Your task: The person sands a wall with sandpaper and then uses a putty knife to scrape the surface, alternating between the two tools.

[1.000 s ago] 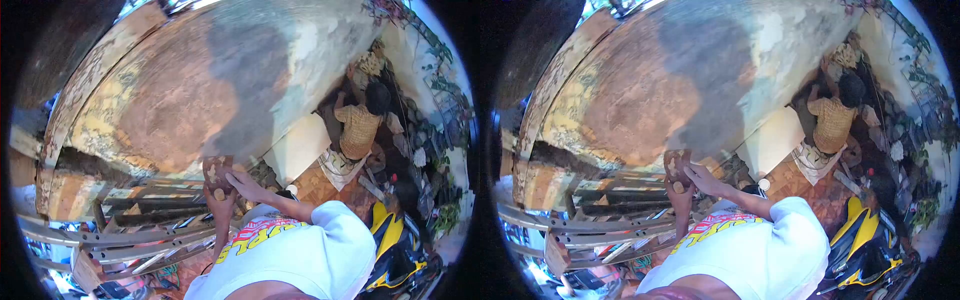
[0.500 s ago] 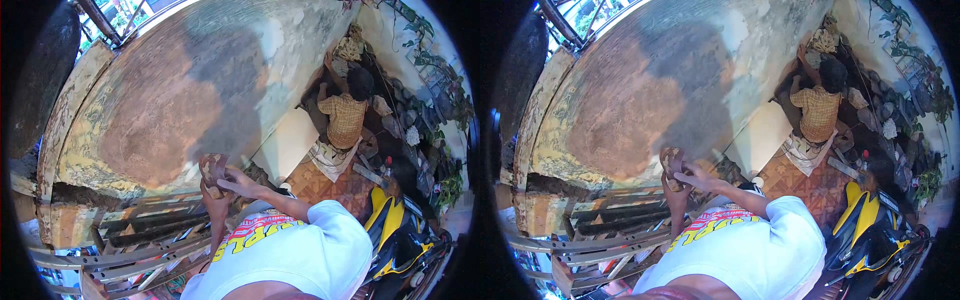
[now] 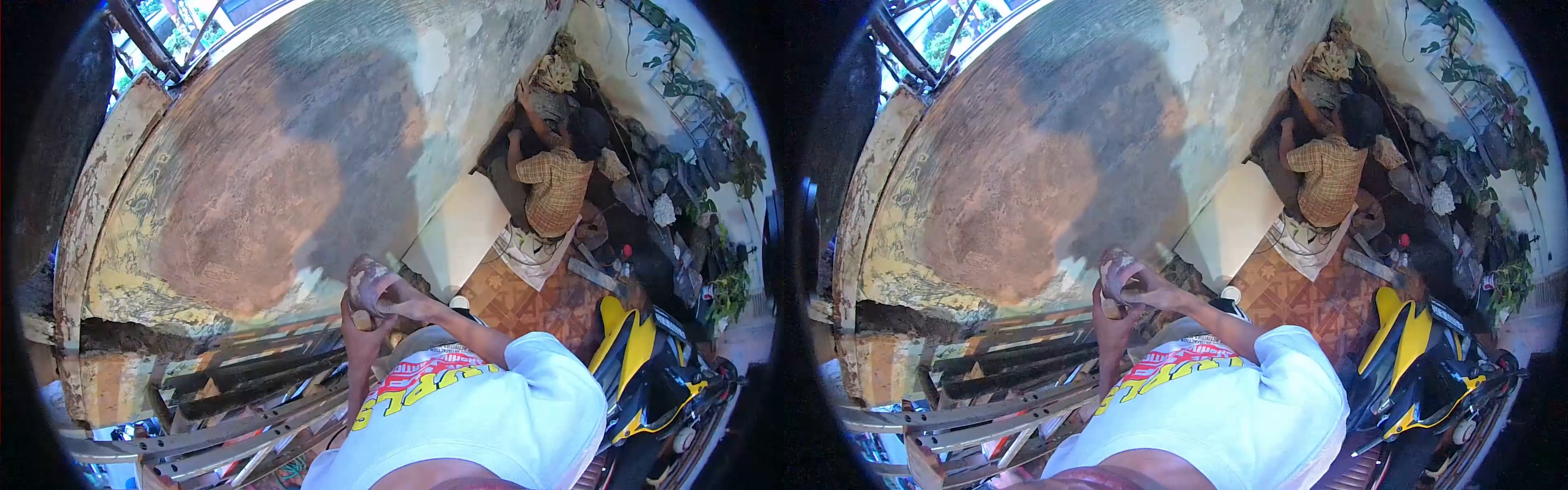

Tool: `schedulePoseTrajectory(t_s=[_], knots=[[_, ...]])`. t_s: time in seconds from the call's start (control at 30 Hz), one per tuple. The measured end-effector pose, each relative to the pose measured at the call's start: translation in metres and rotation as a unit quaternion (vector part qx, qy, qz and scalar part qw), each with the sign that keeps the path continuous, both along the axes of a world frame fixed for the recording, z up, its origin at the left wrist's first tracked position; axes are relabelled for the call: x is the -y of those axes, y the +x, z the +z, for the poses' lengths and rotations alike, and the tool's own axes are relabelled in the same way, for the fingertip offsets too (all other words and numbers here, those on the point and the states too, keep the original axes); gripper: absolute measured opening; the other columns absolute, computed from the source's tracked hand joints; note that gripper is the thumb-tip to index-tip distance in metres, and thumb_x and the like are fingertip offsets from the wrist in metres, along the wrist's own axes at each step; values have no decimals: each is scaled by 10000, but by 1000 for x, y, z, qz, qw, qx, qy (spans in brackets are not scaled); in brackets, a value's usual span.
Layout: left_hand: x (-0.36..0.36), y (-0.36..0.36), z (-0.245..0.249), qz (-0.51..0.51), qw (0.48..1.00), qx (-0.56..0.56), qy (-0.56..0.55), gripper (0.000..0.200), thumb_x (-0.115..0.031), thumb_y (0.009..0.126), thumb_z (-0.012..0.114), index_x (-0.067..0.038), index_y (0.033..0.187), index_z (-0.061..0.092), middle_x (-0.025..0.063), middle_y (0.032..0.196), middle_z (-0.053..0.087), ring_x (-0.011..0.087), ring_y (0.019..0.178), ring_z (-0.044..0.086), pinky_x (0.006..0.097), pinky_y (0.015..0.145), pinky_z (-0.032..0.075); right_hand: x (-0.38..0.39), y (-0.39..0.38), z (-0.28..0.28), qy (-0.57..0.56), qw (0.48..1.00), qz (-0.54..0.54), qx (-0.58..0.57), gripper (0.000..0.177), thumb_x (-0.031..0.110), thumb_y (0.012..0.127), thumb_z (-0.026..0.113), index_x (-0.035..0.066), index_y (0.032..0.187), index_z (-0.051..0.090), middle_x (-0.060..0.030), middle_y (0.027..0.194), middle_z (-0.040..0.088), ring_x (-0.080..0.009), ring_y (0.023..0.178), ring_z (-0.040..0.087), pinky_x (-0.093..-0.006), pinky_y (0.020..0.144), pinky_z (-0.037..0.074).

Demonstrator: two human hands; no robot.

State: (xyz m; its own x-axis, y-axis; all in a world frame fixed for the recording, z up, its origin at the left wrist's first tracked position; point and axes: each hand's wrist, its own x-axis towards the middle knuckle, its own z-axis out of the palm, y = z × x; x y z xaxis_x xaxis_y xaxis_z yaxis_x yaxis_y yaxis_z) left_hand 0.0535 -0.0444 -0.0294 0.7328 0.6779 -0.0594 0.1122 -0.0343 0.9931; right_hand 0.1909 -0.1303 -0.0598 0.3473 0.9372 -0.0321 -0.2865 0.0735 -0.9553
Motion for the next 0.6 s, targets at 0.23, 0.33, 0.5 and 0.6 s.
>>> schedulePoseTrajectory(t_s=[0.23,0.33,0.5,0.6], knots=[[-1,-5,8,-22,999,-46,-16,988,-159,624,857,-41,1429,297,180,1311,516,268,1191,532,383,995,442,2,-14,7,30,997,1,-75,494,257,802,777,46,1137,482,-116,1263,444,-233,1264,377,-369,1075,320],[-4,-8,14,-43,997,-58,-3,999,-171,624,858,-48,1437,292,190,1311,520,279,1193,535,390,998,441,9,-9,27,-31,997,58,-50,626,276,801,775,25,1258,428,-119,1309,430,-227,1273,378,-371,1080,321],[-6,-3,26,-70,996,-60,11,1062,-204,617,875,-61,1464,250,212,1322,510,295,1206,528,399,997,442,6,-16,4,-24,997,3,-77,774,297,821,749,40,1407,314,-123,1348,427,-224,1268,406,-377,1070,344],[-5,-2,17,-44,999,0,-6,1112,-233,614,889,-65,1478,210,231,1329,498,303,1212,522,400,993,444,5,-19,4,-7,990,-24,-136,796,316,831,733,53,1436,288,-126,1358,430,-229,1268,418,-378,1066,355]])
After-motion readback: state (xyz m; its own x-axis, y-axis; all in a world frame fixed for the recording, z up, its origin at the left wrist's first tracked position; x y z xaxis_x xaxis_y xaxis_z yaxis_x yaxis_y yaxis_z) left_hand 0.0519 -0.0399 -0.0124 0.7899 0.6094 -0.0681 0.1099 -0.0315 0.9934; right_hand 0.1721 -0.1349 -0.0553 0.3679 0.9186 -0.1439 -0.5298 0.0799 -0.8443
